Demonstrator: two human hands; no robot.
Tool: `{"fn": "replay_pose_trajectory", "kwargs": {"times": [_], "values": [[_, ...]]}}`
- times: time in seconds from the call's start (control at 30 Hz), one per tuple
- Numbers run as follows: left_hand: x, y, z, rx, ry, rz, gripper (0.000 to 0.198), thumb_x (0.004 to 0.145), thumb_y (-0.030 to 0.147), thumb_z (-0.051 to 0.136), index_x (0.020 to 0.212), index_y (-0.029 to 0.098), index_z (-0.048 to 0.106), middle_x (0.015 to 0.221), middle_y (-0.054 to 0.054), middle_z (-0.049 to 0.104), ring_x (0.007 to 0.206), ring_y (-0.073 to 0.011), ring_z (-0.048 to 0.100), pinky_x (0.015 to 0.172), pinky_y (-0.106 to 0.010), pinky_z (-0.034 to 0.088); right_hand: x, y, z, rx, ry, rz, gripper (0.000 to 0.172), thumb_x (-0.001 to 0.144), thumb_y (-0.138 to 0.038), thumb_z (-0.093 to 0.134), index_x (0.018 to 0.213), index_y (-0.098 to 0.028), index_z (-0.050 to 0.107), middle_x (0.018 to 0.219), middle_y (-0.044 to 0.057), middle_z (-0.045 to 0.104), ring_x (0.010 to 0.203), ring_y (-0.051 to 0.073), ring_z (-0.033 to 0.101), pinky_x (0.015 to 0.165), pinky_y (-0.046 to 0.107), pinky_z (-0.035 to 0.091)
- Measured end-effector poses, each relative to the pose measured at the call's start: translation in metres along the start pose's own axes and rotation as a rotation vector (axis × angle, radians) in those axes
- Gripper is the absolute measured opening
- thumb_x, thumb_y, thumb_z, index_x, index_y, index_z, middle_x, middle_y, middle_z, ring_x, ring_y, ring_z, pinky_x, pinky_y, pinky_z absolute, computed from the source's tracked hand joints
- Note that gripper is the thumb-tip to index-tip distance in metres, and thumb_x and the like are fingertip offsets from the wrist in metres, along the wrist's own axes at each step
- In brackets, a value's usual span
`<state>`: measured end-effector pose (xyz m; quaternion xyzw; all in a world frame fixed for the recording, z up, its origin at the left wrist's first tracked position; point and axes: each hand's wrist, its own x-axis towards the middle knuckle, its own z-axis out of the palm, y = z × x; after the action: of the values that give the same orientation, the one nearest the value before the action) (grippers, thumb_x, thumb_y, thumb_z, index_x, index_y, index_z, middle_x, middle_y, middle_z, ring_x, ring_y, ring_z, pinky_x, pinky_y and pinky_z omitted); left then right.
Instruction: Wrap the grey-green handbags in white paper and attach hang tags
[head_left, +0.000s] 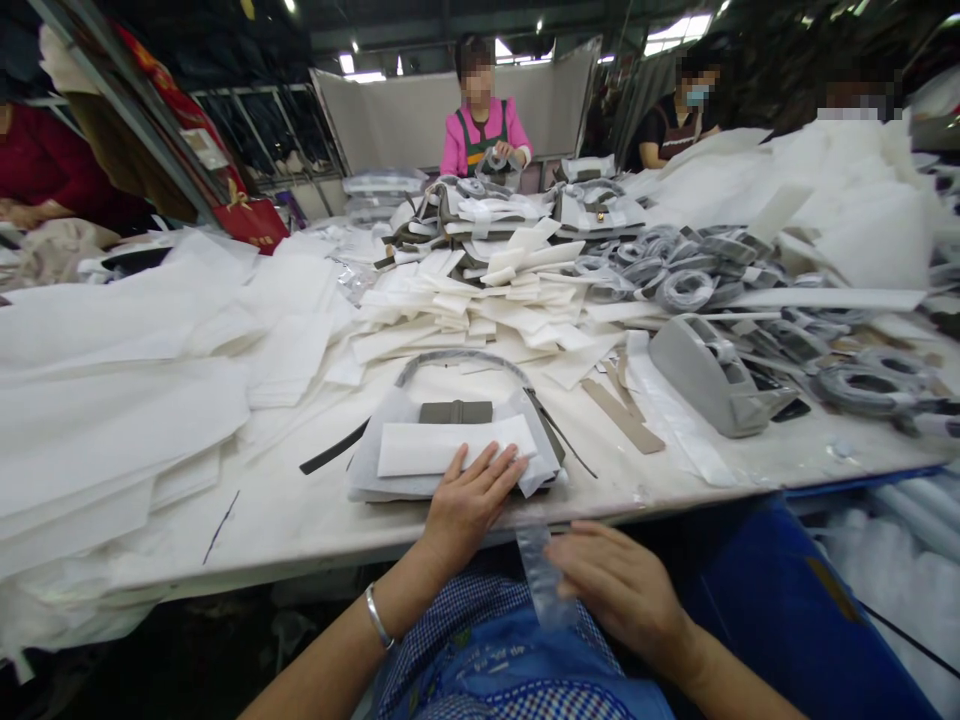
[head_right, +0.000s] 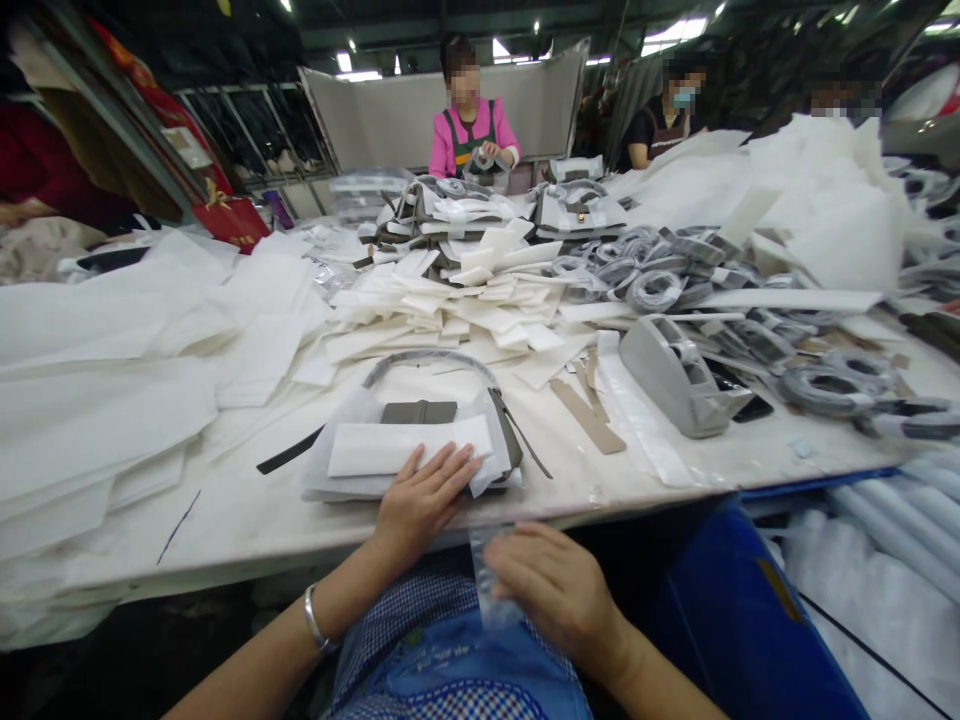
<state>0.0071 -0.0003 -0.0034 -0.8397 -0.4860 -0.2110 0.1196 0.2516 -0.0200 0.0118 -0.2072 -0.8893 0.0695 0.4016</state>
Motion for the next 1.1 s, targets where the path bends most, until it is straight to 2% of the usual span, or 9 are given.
{"fn": "replay_pose_trajectory", "kwargs": {"times": [0.07,0.13,0.2,0.33,0.43,0.53,0.67,0.83,1.1], "values": [[0.000,0.000,0.001,-0.003,0.010,-0.001,0.052,0.099,0.027,0.056,0.148,0.029,0.041,0.149,-0.001,0.051,0.139,-0.0196,0.046,0.124,-0.047,0.022,0.017,0.015,-0.005,-0.154,0.058,0.094,0.042,0.092,-0.015,0.064,0.133,-0.023,0.060,0.116,0.008,0.074,0.111,0.021,0.068,0.105,0.040,0.053],[-0.001,-0.001,0.001,0.000,0.026,0.000,0.050,0.099,0.027,0.054,0.148,0.029,0.043,0.149,-0.001,0.051,0.138,-0.0197,0.047,0.124,-0.048,0.023,0.034,0.029,-0.006,-0.246,0.030,0.131,0.044,0.091,-0.015,0.065,0.134,-0.024,0.060,0.123,0.009,0.071,0.120,0.025,0.061,0.106,0.044,0.050],[0.000,-0.001,0.001,0.010,0.032,0.010,0.047,0.100,0.027,0.052,0.147,0.027,0.044,0.148,-0.002,0.052,0.137,-0.0201,0.048,0.123,-0.048,0.024,0.048,0.041,-0.004,-0.261,-0.046,0.097,0.036,0.092,-0.019,0.065,0.127,-0.024,0.065,0.118,0.008,0.072,0.117,0.026,0.061,0.103,0.045,0.051],[0.001,-0.001,0.001,0.026,0.049,0.026,0.045,0.102,0.027,0.048,0.146,0.026,0.045,0.148,-0.002,0.052,0.136,-0.0196,0.050,0.123,-0.047,0.027,0.068,0.052,0.000,-0.227,-0.125,0.034,0.017,0.094,-0.022,0.062,0.107,-0.026,0.073,0.097,0.004,0.075,0.097,0.021,0.066,0.093,0.040,0.052],[0.001,-0.001,0.001,0.033,0.050,0.016,0.046,0.102,0.027,0.047,0.148,0.026,0.043,0.148,-0.002,0.051,0.136,-0.0191,0.050,0.122,-0.047,0.029,0.075,0.052,-0.002,-0.207,-0.118,-0.012,0.019,0.097,-0.017,0.057,0.103,-0.025,0.072,0.095,0.003,0.077,0.097,0.019,0.069,0.098,0.039,0.050],[0.001,-0.001,0.000,0.038,0.039,0.003,0.049,0.102,0.027,0.046,0.151,0.024,0.038,0.151,-0.003,0.048,0.137,-0.0193,0.049,0.121,-0.046,0.032,0.073,0.050,-0.002,-0.207,-0.072,-0.060,0.024,0.097,-0.010,0.052,0.106,-0.022,0.070,0.102,0.003,0.078,0.104,0.018,0.070,0.104,0.039,0.049],[0.000,0.001,0.000,0.048,0.021,-0.014,0.053,0.102,0.027,0.046,0.153,0.024,0.034,0.155,-0.004,0.041,0.139,-0.0189,0.047,0.120,-0.044,0.033,0.063,0.044,0.000,-0.197,-0.015,-0.027,0.027,0.094,-0.007,0.053,0.109,-0.022,0.069,0.105,0.004,0.078,0.100,0.017,0.073,0.099,0.035,0.055],[0.000,0.002,0.000,0.043,0.024,-0.027,0.051,0.103,0.027,0.045,0.152,0.022,0.035,0.156,-0.006,0.040,0.138,-0.0194,0.047,0.122,-0.044,0.030,0.056,0.030,0.005,-0.211,0.023,-0.020,0.028,0.093,-0.005,0.055,0.109,-0.022,0.069,0.105,0.004,0.078,0.097,0.017,0.074,0.095,0.034,0.059],[0.000,0.004,-0.003,0.022,0.031,-0.036,0.051,0.102,0.022,0.043,0.153,0.021,0.034,0.155,-0.006,0.041,0.138,-0.0186,0.048,0.121,-0.043,0.030,0.035,0.012,0.007,-0.234,-0.010,0.013,0.036,0.092,-0.002,0.051,0.117,-0.022,0.069,0.111,0.005,0.077,0.104,0.019,0.073,0.093,0.035,0.059]]}}
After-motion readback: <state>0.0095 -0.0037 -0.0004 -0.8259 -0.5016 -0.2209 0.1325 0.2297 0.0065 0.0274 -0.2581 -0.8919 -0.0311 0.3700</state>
